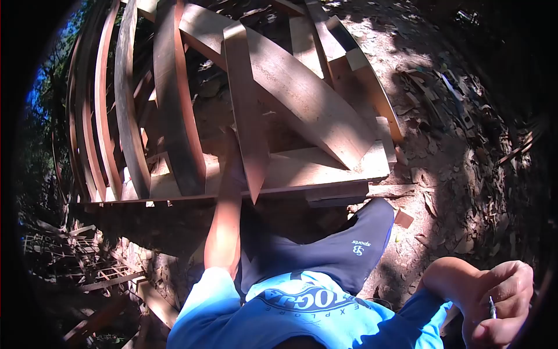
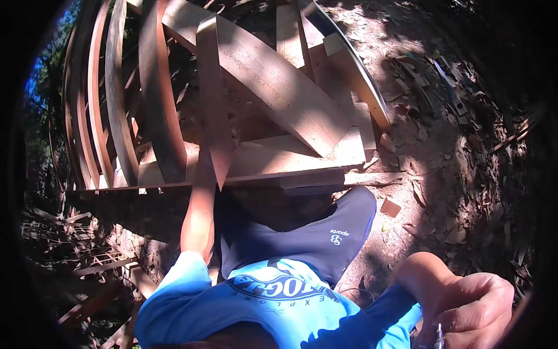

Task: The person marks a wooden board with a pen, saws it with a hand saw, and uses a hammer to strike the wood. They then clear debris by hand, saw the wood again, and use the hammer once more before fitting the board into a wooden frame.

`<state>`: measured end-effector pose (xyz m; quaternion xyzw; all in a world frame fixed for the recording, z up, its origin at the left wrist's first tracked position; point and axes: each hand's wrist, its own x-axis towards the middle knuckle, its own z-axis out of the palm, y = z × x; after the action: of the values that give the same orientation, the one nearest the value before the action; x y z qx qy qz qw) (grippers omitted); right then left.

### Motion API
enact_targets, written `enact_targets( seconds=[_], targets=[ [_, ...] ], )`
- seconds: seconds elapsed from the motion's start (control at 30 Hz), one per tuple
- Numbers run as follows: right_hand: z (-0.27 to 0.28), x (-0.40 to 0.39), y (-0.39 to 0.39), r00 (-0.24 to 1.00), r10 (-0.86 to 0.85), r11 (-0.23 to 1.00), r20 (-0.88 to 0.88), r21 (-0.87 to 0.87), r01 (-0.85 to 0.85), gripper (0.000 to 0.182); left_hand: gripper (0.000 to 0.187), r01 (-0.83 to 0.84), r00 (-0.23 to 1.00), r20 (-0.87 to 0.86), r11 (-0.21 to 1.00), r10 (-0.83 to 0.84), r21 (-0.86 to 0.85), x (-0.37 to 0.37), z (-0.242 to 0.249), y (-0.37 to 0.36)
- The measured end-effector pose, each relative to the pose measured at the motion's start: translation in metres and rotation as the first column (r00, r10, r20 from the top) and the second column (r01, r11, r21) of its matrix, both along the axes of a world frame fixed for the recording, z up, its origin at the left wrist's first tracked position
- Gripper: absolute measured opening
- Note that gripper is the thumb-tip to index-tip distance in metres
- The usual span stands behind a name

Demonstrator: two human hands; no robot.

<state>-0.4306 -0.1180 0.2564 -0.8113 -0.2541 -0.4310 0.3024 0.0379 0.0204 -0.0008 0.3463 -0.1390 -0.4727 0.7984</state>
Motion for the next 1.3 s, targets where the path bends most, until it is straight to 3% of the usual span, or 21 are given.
enact_targets(
  seconds=[0.07, 0.17, 0.53, 0.6, 0.67, 0.73, 0.77, 0.8, 0.83, 0.87, 0.9, 0.97, 1.0, 1.03, 1.07, 1.13, 1.17, 1.2, 1.23, 1.27, 1.3],
  targets=[
    [-0.002, -0.001, 0.006, 0.991, 0.003, 1.000, 0.136, 0.012, -0.005, 0.044, 0.058, 0.329, 0.944, 0.090, 0.887, -0.317, -0.325, 0.008, 0.011, 0.003],
    [-0.005, -0.004, 0.019, 0.943, 0.006, 1.000, 0.333, 0.024, -0.015, 0.043, 0.048, 0.182, 0.982, 0.077, 0.977, -0.174, -0.109, -0.002, 0.031, 0.015],
    [-0.025, 0.010, 0.021, 0.906, 0.173, 0.984, 0.387, -0.037, -0.173, 0.051, 0.054, 0.311, 0.949, 0.031, 0.914, -0.314, -0.260, -0.013, 0.037, 0.015],
    [-0.052, -0.019, -0.004, 0.839, 0.070, 0.969, 0.540, 0.163, -0.185, 0.050, 0.055, 0.322, 0.943, 0.015, 0.898, -0.333, -0.301, -0.012, 0.036, 0.015],
    [-0.065, 0.020, -0.011, 0.791, 0.016, 0.896, 0.611, 0.343, -0.283, 0.052, 0.056, 0.341, 0.931, -0.004, 0.872, -0.366, -0.351, -0.012, 0.035, 0.015],
    [-0.066, 0.106, -0.003, 0.843, -0.062, 0.760, 0.534, 0.573, -0.307, 0.054, 0.057, 0.364, 0.910, -0.031, 0.833, -0.414, -0.417, -0.011, 0.033, 0.013],
    [-0.075, 0.127, -0.011, 0.908, -0.085, 0.716, 0.410, 0.658, -0.231, 0.054, 0.058, 0.379, 0.894, -0.046, 0.807, -0.446, -0.453, -0.010, 0.032, 0.013],
    [-0.086, 0.146, -0.019, 0.956, -0.093, 0.673, 0.277, 0.725, -0.144, 0.054, 0.058, 0.393, 0.873, -0.065, 0.776, -0.484, -0.494, -0.011, 0.032, 0.012],
    [-0.096, 0.161, -0.021, 0.981, -0.188, 0.602, 0.057, 0.796, 0.069, 0.053, 0.059, 0.410, 0.843, -0.083, 0.736, -0.531, -0.538, -0.013, 0.035, 0.010],
    [-0.095, 0.178, -0.020, 0.975, -0.200, 0.532, -0.099, 0.825, 0.193, 0.043, 0.059, 0.417, 0.812, -0.102, 0.694, -0.574, -0.587, -0.014, 0.042, 0.006],
    [-0.103, 0.196, -0.024, 0.966, -0.129, 0.446, -0.226, 0.856, 0.260, 0.030, 0.061, 0.419, 0.784, -0.108, 0.650, -0.611, -0.634, -0.019, 0.048, 0.005],
    [-0.108, 0.228, -0.020, 0.883, 0.073, 0.301, -0.464, 0.854, 0.424, 0.028, 0.061, 0.406, 0.710, -0.166, 0.590, -0.685, -0.698, -0.025, 0.050, 0.007],
    [-0.107, 0.238, -0.016, 0.809, 0.058, 0.413, -0.585, 0.752, 0.514, 0.034, 0.057, 0.413, 0.651, -0.152, 0.515, -0.744, -0.751, -0.027, 0.042, 0.007],
    [-0.106, 0.245, -0.013, 0.744, 0.097, 0.446, -0.661, 0.697, 0.561, 0.042, 0.057, 0.413, 0.564, -0.113, 0.399, -0.818, -0.819, -0.031, 0.035, 0.001],
    [-0.102, 0.247, -0.014, 0.650, 0.127, 0.517, -0.749, 0.609, 0.601, 0.051, 0.057, 0.355, 0.553, -0.209, 0.455, -0.807, -0.817, -0.055, 0.059, 0.007],
    [-0.097, 0.246, -0.005, 0.655, 0.398, 0.271, -0.642, 0.764, 0.585, 0.070, 0.069, 0.357, 0.519, -0.423, 0.638, -0.743, -0.682, -0.097, 0.115, 0.023],
    [-0.088, 0.236, -0.003, 0.709, 0.577, 0.036, -0.407, 0.879, 0.475, 0.080, 0.077, 0.348, 0.526, -0.526, 0.734, -0.668, -0.583, -0.124, 0.164, 0.024],
    [-0.071, 0.223, -0.004, 0.729, 0.594, -0.108, -0.340, 0.864, 0.491, 0.083, 0.081, 0.342, 0.530, -0.619, 0.814, -0.580, -0.470, -0.149, 0.203, 0.025],
    [-0.058, 0.210, 0.001, 0.750, 0.608, -0.255, -0.262, 0.830, 0.497, 0.087, 0.072, 0.434, 0.532, -0.628, 0.820, -0.568, -0.374, -0.164, 0.235, 0.020],
    [-0.075, 0.191, 0.008, 0.784, 0.543, -0.366, -0.301, 0.756, 0.543, 0.088, 0.068, 0.513, 0.616, -0.606, 0.840, -0.503, -0.177, -0.186, 0.259, 0.022],
    [-0.048, 0.174, 0.001, 0.839, 0.486, -0.480, -0.245, 0.727, 0.491, 0.087, 0.064, 0.560, 0.697, -0.556, 0.828, -0.453, 0.029, -0.207, 0.281, 0.019]
  ],
)
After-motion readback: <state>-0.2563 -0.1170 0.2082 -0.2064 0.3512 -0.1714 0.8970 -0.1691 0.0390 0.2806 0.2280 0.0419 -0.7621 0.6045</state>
